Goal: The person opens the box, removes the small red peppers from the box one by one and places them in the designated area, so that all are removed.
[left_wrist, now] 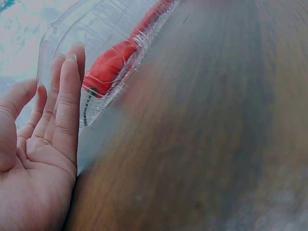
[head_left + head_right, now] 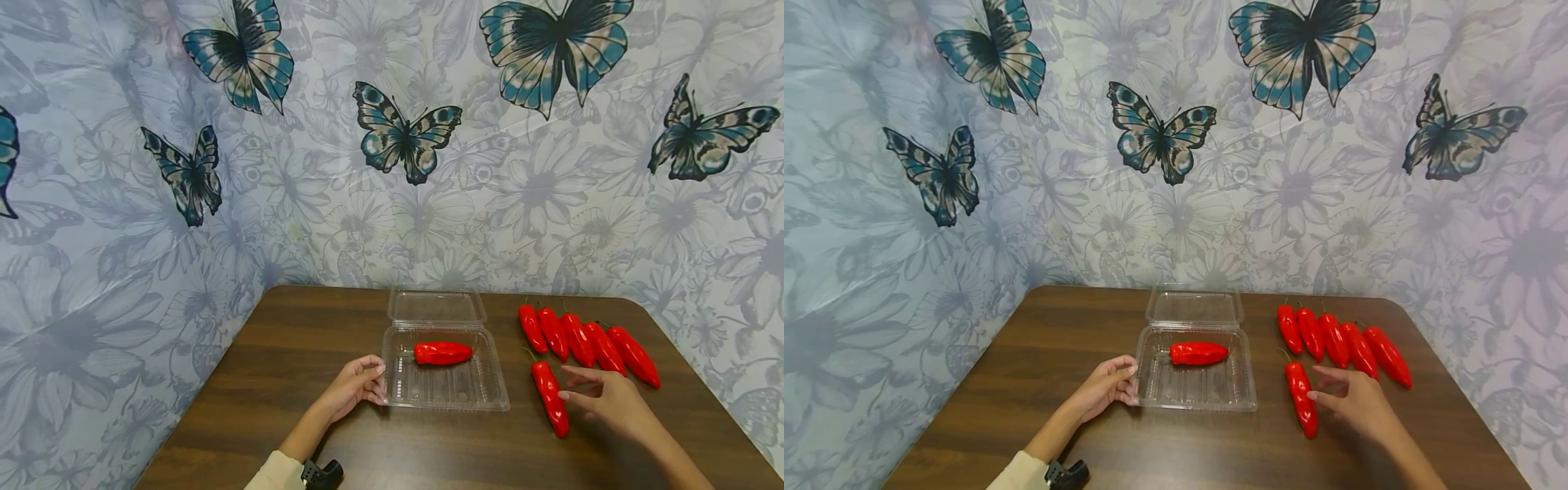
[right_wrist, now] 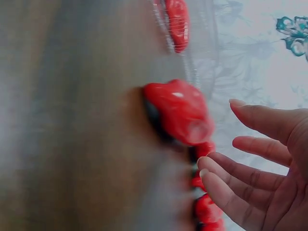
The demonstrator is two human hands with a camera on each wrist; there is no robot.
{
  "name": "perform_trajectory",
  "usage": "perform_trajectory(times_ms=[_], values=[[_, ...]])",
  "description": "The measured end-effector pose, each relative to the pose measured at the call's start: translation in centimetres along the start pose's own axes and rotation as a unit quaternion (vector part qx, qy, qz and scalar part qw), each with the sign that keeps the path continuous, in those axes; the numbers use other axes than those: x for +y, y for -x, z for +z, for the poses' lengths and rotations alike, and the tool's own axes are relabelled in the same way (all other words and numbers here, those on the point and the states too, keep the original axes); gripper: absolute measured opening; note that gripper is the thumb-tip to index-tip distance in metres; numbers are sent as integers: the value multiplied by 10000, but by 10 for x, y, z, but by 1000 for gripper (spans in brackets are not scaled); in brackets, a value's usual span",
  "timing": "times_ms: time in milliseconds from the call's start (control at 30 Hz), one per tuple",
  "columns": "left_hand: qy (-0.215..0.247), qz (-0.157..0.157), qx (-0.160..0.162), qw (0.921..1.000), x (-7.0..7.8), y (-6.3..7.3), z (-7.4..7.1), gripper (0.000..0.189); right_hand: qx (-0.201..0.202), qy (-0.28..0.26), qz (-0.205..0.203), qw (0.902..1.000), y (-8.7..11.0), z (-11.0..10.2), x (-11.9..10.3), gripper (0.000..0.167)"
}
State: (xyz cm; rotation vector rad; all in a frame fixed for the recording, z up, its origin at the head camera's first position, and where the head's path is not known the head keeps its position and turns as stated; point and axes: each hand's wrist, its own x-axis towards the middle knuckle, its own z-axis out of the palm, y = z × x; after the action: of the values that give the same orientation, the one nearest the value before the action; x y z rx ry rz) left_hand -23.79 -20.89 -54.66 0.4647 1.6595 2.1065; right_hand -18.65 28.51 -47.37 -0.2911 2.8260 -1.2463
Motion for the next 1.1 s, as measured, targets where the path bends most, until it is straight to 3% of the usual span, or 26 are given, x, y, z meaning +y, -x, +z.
perform_trajectory(times_ms=[300, 600, 867, 1100], values=[[-16, -48, 66, 10000, 1, 0, -1, 28, 692, 896, -693, 9912, -5, -15, -33, 56], [32, 31, -19, 10000, 0, 0, -1, 22, 667, 395, -1088, 9910, -13, -5, -65, 50], [5, 13, -2, 10000, -1, 1, -2, 21, 428, -91, -1549, 9870, -24, 13, -81, 50], [8, -38, 29, 10000, -1, 1, -3, 23, 274, 68, -1984, 9797, -37, 33, -90, 53]])
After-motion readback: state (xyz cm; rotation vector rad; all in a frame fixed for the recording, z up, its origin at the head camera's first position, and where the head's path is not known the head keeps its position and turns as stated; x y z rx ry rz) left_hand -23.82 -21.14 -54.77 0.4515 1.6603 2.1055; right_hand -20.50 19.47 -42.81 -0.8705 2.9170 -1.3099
